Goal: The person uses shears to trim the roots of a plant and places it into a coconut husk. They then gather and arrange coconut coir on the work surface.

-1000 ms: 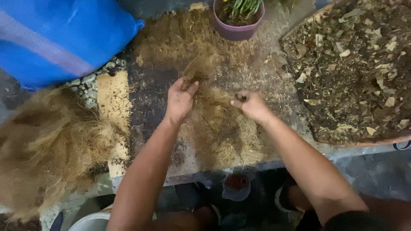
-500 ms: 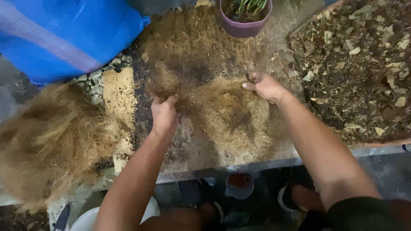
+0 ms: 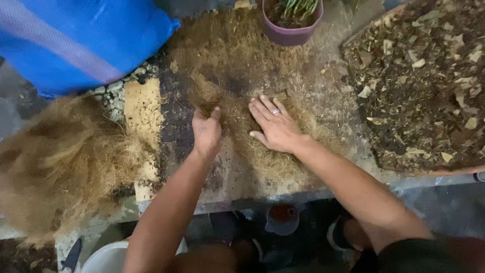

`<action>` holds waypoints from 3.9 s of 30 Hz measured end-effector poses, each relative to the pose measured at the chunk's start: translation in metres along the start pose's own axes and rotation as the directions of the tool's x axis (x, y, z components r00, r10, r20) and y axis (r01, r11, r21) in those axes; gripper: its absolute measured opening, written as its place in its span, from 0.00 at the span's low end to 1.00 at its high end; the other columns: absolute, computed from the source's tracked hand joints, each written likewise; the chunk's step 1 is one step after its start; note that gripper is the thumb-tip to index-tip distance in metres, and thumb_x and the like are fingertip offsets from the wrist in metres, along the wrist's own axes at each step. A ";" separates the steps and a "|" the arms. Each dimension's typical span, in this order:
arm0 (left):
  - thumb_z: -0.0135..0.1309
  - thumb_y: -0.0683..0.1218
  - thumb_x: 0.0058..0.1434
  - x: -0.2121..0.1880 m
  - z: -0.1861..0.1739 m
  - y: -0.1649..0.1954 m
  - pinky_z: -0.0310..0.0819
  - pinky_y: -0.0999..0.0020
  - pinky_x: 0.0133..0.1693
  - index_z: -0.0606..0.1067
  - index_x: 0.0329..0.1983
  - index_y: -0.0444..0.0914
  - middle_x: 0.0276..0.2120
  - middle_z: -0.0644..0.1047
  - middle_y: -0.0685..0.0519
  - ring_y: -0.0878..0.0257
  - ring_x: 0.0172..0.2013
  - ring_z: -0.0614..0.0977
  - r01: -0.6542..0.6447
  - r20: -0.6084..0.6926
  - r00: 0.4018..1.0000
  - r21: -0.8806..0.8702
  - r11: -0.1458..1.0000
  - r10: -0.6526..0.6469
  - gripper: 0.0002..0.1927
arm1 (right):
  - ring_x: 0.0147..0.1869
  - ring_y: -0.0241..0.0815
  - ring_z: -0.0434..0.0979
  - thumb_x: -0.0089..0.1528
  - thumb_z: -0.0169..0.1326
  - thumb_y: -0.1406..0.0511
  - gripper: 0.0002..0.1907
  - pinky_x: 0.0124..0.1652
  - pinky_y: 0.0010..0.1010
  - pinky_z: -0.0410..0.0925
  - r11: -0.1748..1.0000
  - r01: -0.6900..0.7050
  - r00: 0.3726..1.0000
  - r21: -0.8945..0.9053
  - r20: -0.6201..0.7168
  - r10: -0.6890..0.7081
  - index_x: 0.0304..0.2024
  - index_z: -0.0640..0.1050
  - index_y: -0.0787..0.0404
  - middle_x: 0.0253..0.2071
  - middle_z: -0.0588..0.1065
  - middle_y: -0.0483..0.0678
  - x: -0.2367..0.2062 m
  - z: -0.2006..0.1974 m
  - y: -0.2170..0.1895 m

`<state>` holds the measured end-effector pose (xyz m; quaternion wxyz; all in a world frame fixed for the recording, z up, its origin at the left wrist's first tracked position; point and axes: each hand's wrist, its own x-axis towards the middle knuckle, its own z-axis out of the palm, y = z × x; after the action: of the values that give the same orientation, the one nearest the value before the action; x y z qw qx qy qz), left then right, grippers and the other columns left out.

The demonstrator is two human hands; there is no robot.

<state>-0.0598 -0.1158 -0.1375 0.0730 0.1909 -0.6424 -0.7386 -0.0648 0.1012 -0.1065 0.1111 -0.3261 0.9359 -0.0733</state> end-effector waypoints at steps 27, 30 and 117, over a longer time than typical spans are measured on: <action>0.47 0.42 0.72 0.013 -0.149 0.265 0.72 0.48 0.66 0.62 0.69 0.20 0.67 0.69 0.29 0.43 0.64 0.76 -0.334 -0.247 0.931 -0.275 0.901 0.269 0.28 | 0.81 0.50 0.25 0.65 0.34 0.35 0.52 0.72 0.47 0.27 0.987 -0.151 0.961 0.047 0.242 0.136 0.76 0.36 0.61 0.79 0.32 0.53 0.005 0.003 0.013; 0.50 0.44 0.75 -0.011 -0.130 0.276 0.76 0.60 0.58 0.59 0.74 0.24 0.72 0.65 0.38 0.54 0.62 0.75 -0.318 -0.234 0.937 -0.262 0.911 0.260 0.30 | 0.82 0.54 0.39 0.63 0.43 0.37 0.53 0.74 0.45 0.38 0.926 -0.202 0.964 0.320 -0.103 0.246 0.76 0.45 0.62 0.78 0.45 0.59 0.001 -0.018 0.005; 0.58 0.40 0.64 -0.156 0.111 0.139 0.76 0.59 0.49 0.70 0.58 0.35 0.47 0.73 0.47 0.53 0.47 0.77 -0.317 0.491 0.847 0.162 0.934 0.203 0.19 | 0.39 0.30 0.76 0.62 0.62 0.65 0.11 0.39 0.26 0.70 0.553 -0.038 0.958 0.832 -0.128 0.258 0.46 0.82 0.61 0.39 0.80 0.42 -0.137 -0.188 0.027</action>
<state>0.0227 0.0188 0.0387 -0.0069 -0.0743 -0.7443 -0.6637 -0.0250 0.2203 0.0905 0.1443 -0.1451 0.8238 -0.5286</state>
